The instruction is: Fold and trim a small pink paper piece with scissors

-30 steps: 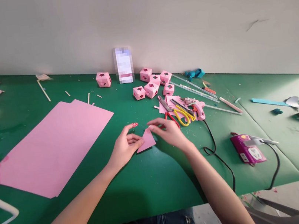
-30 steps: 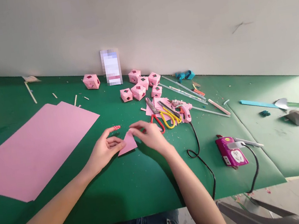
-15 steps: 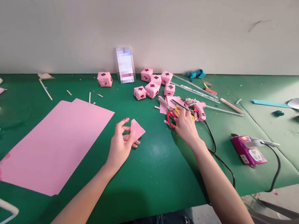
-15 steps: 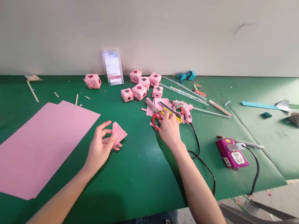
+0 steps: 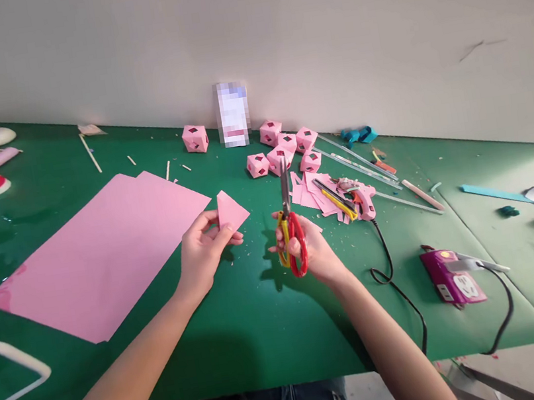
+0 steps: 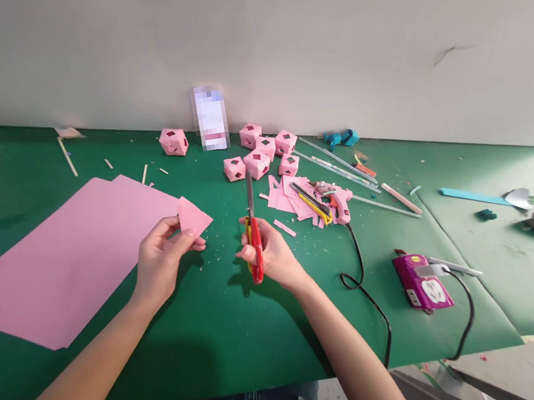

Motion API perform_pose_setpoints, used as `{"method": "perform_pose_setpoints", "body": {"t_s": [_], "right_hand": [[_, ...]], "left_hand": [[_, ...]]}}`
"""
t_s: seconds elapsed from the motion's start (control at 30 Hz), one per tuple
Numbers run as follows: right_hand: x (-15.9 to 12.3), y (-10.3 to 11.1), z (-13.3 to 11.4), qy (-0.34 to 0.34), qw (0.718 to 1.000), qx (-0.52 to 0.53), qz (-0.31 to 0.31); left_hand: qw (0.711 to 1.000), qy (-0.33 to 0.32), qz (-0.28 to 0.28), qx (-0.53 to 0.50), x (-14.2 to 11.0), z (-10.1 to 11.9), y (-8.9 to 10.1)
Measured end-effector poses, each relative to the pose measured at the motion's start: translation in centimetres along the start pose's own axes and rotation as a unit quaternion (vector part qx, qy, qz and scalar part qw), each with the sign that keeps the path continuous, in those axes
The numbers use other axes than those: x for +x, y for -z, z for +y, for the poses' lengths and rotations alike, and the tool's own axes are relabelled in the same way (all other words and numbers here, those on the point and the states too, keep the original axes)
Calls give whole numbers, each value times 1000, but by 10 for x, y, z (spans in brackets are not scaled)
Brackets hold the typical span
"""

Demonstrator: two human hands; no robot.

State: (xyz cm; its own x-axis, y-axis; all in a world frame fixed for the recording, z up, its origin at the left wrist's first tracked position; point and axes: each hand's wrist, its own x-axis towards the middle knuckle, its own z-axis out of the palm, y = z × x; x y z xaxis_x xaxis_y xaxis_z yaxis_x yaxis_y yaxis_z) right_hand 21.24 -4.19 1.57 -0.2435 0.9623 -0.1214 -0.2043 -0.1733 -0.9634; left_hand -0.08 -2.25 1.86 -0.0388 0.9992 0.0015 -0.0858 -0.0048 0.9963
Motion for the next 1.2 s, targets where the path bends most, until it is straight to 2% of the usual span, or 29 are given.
{"method": "perform_pose_setpoints", "body": {"t_s": [0.13, 0.4, 0.47, 0.57, 0.63, 0.7, 0.77, 0.87, 0.97, 1.1, 1.2], "right_hand": [[-7, -4, -1, 16, 995, -35, -94], [-16, 5, -4, 18, 969, -171, -179], [-16, 0, -2, 21, 972, -167, -163], [-14, -15, 3, 17, 990, -127, -57], [-11, -25, 3, 24, 994, -79, 66], [-9, -32, 2, 40, 990, -56, 127], [-7, -33, -1, 62, 985, -38, 154], [-6, -31, -2, 75, 984, -34, 158], [-7, -30, -1, 68, 986, -44, 143], [-11, -28, 2, 72, 986, -102, 111], [-15, -20, 0, 124, 973, -192, 34]], "left_hand": [[1000, 15, 2, -21, 0, 4, 2], [1000, 7, -7, 4, -6, 6, 0], [1000, -13, 5, 13, -6, 5, 0], [999, -29, 17, 16, -7, 4, 2], [1000, -19, -3, 17, -9, 4, 1], [999, 1, -37, 18, -13, 3, -2], [997, 20, -75, 17, -18, 1, -6], [992, 41, -119, 11, -24, -3, -13], [990, 55, -132, 0, -25, -5, -16], [993, 54, -107, 16, -20, 0, -13], [998, 6, -56, 40, -16, 8, -8]]}}
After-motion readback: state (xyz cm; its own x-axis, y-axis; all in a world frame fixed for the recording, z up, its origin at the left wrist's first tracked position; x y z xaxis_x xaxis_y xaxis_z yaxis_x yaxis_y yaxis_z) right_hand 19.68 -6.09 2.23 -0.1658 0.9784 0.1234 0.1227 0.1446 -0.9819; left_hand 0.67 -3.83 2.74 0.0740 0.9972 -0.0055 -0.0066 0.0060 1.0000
